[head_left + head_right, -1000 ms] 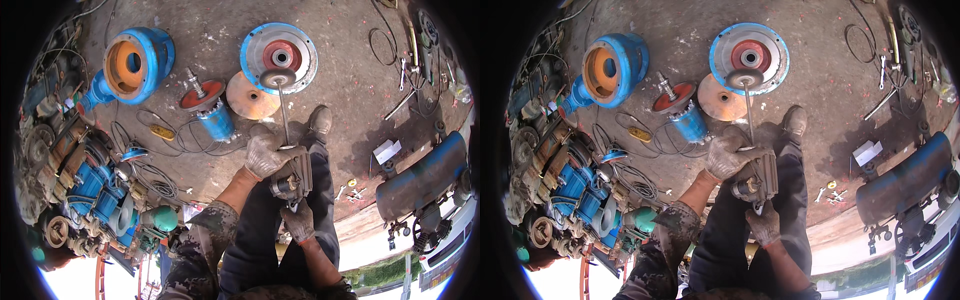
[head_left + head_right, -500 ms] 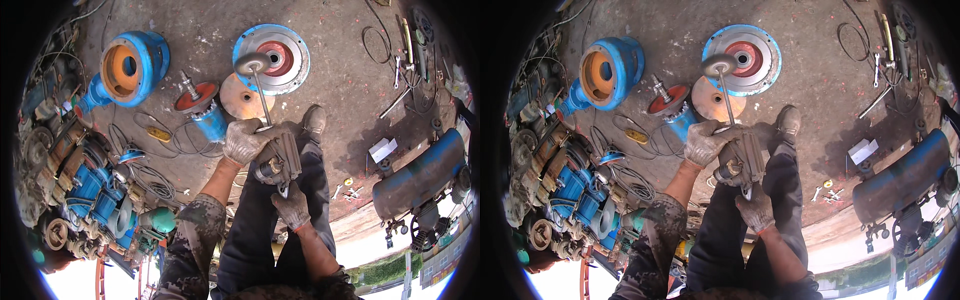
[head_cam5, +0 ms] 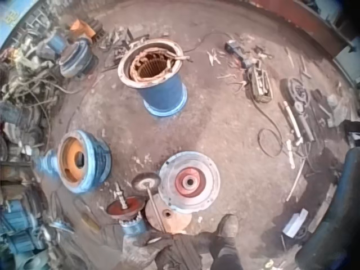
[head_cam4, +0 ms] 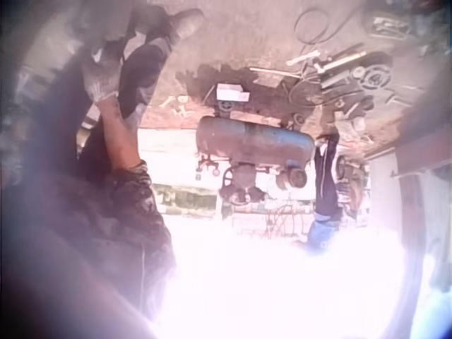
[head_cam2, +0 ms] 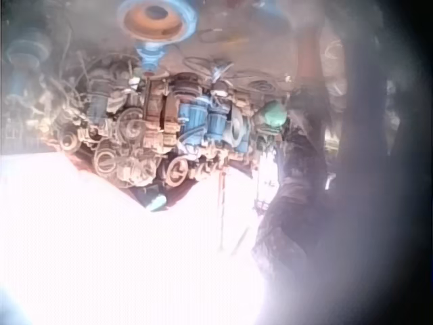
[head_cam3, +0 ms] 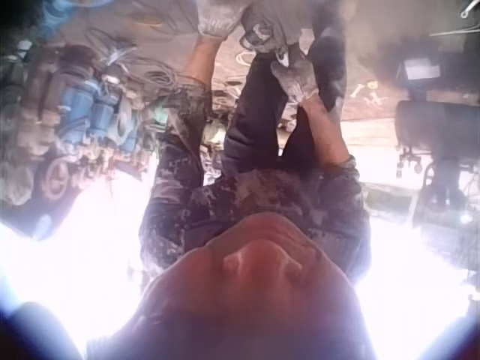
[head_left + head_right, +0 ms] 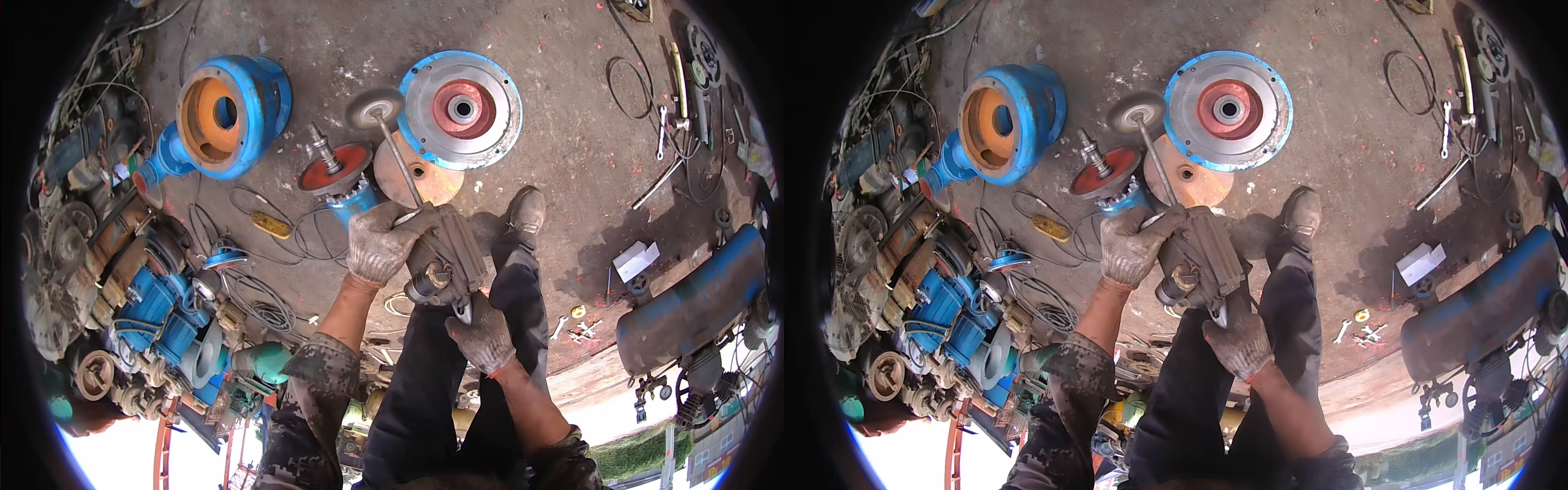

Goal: The person sits on the floor in a cluttered workshop, handling disassembled blue and orange pump components. They plug in a power tool and use it to grind or polish the surfaces of the parts, then inspect the components by hand.

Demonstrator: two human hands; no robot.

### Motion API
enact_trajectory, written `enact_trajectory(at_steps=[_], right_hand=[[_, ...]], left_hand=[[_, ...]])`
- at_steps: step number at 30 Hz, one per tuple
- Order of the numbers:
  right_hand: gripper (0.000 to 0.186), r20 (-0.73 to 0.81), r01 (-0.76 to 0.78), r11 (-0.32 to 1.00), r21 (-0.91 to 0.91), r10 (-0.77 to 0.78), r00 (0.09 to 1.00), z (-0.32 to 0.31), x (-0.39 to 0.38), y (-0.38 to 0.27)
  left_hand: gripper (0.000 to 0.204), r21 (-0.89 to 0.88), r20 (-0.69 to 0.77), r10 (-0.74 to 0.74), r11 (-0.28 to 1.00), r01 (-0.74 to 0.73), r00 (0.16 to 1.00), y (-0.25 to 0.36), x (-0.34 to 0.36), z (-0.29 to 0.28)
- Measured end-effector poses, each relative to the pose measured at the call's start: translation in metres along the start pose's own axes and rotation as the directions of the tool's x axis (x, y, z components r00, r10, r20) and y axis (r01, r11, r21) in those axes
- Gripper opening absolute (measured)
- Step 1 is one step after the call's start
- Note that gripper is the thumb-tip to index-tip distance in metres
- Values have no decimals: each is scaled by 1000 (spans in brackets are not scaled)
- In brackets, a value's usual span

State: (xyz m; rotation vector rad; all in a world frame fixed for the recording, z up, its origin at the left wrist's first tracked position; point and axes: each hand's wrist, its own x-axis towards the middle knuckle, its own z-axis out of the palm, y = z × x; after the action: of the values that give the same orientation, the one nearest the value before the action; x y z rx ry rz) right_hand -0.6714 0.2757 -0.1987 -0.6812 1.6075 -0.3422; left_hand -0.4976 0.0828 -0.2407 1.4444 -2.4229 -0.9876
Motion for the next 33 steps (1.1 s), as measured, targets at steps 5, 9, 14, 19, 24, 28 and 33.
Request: enact_trajectory(at_steps=[5, 9, 14, 19, 24, 28, 33], right_hand=[[44, 72, -343, 919, 193, 335, 939, -8, -17, -12], [44, -42, -44, 998, -46, 42, 998, -32, -16, 11], [40, 59, 2, 972, -234, 12, 998, -93, 17, 22], [33, 68, -174, 924, -340, 209, 976, -153, 73, -21], [30, -42, -134, 896, -423, 128, 991, -175, 101, 0], [32, -4, 20, 872, -489, -25, 1000, -195, 116, 15], [36, 110, 81, 722, -687, -7, 994, -230, 121, 10]], left_hand=[[28, -7, 80, 214, 977, -214, 974, 10, 23, 15], [37, 24, 0, 145, 989, -144, 990, 24, 14, 37], [45, -5, -128, 85, 996, -87, 988, 35, 23, 62], [32, -98, -239, -34, 995, 11, 970, 37, 58, 91], [27, -169, -347, -84, 985, 25, 934, 34, 85, 123], [26, -310, -428, -212, 947, 77, 879, 49, 89, 136], [30, -248, -499, -215, 964, 100, 839, 74, 62, 133]])
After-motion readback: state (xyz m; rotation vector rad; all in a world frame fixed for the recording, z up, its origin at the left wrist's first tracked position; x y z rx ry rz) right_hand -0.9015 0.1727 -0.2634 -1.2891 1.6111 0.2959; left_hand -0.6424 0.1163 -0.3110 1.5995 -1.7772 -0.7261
